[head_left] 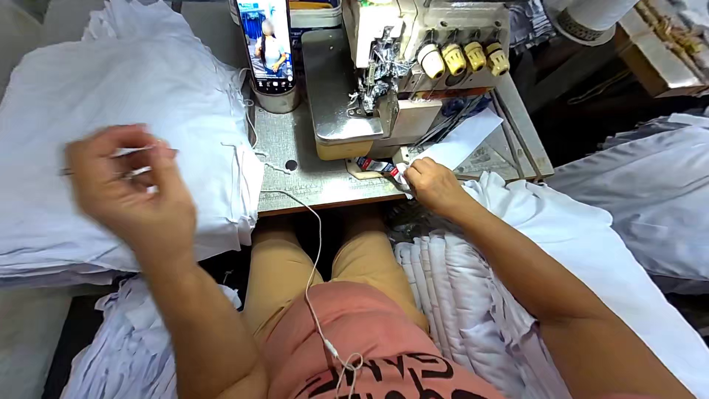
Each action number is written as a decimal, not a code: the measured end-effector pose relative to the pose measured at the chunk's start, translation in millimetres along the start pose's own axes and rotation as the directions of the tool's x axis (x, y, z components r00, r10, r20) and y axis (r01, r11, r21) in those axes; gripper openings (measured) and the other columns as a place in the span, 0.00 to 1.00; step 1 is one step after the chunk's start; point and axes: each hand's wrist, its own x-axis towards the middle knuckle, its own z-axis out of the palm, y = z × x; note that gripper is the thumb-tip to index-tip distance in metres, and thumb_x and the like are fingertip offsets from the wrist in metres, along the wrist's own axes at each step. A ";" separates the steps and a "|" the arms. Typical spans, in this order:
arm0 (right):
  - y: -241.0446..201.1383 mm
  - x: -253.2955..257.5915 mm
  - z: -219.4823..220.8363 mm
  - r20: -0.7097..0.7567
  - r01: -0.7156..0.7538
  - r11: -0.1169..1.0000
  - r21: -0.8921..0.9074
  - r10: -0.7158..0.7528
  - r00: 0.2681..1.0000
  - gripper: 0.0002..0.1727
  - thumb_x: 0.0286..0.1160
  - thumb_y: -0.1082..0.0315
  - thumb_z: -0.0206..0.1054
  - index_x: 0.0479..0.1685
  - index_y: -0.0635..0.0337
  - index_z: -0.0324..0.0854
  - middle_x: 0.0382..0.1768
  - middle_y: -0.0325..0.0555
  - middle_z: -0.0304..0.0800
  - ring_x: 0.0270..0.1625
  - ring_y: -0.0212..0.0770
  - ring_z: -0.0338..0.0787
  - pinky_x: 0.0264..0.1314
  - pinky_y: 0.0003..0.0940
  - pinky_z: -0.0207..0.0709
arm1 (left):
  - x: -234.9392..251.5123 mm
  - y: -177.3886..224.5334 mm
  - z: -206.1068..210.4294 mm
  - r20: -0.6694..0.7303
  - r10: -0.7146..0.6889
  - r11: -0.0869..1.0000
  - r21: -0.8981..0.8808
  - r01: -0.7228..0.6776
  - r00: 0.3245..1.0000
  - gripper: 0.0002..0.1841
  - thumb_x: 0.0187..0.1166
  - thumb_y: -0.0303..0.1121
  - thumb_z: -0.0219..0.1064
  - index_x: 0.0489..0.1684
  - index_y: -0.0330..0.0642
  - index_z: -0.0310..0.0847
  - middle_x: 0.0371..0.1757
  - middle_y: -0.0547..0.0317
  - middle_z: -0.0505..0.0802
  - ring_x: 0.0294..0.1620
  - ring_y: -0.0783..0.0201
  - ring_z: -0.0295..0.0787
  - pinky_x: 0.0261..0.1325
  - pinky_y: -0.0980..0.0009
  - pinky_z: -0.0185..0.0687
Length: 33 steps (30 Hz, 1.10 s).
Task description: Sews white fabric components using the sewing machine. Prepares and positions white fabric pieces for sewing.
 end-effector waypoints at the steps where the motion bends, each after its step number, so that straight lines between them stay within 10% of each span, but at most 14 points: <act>1: -0.5 0.3 0.8 -0.004 -0.002 1.000 -0.005 0.002 1.000 0.05 0.73 0.82 0.64 0.35 0.77 0.83 0.35 0.68 0.86 0.41 0.68 0.90 0.37 0.55 0.84 | -7.4 -3.6 12.7 0.023 -0.055 0.994 -0.094 0.057 0.998 0.20 0.88 0.32 0.59 0.65 0.18 0.75 0.59 0.35 0.88 0.52 0.66 0.87 0.55 0.73 0.82; 4: -0.6 0.3 2.0 -0.006 -0.034 0.999 0.019 0.035 0.999 0.06 0.74 0.81 0.64 0.39 0.78 0.84 0.37 0.69 0.87 0.43 0.69 0.91 0.40 0.56 0.85 | -24.6 9.0 46.3 0.138 -0.240 0.872 -0.404 0.276 0.961 0.11 0.84 0.28 0.63 0.60 0.37 0.75 0.51 0.68 0.87 0.45 0.80 0.88 0.49 0.79 0.88; 14: 8.1 -0.1 -12.0 -0.170 -0.217 0.948 0.234 0.260 0.951 0.16 0.86 0.72 0.54 0.49 0.77 0.84 0.45 0.68 0.89 0.51 0.65 0.91 0.57 0.54 0.83 | -43.6 103.5 151.0 0.687 0.176 0.766 -0.545 0.340 0.705 0.12 0.83 0.25 0.63 0.57 0.27 0.84 0.52 0.42 0.91 0.45 0.59 0.91 0.50 0.64 0.89; 22: 5.4 1.8 -10.5 -0.422 -0.087 0.977 0.195 0.163 0.892 0.12 0.84 0.75 0.57 0.44 0.76 0.85 0.43 0.66 0.90 0.51 0.59 0.91 0.60 0.42 0.82 | -28.2 134.5 215.2 0.867 -0.008 0.714 -0.344 0.610 0.498 0.19 0.93 0.40 0.56 0.64 0.30 0.77 0.42 0.48 0.88 0.34 0.64 0.83 0.40 0.67 0.80; 30: 6.7 1.6 -7.7 -0.424 -0.060 0.976 0.207 0.145 0.894 0.13 0.85 0.74 0.58 0.44 0.75 0.86 0.43 0.65 0.91 0.50 0.57 0.92 0.59 0.40 0.83 | -30.9 142.0 225.0 0.821 -0.033 0.731 -0.369 0.574 0.569 0.14 0.93 0.33 0.53 0.52 0.30 0.79 0.37 0.50 0.86 0.34 0.63 0.82 0.41 0.67 0.78; 33: 5.1 -1.1 -11.1 -0.385 -0.044 0.975 0.217 0.127 0.914 0.19 0.71 0.67 0.65 0.53 0.76 0.82 0.51 0.70 0.89 0.55 0.63 0.90 0.59 0.52 0.81 | -33.1 138.5 226.1 0.758 -0.073 0.702 -0.423 0.573 0.649 0.12 0.89 0.31 0.58 0.45 0.31 0.83 0.33 0.54 0.85 0.33 0.67 0.79 0.43 0.67 0.76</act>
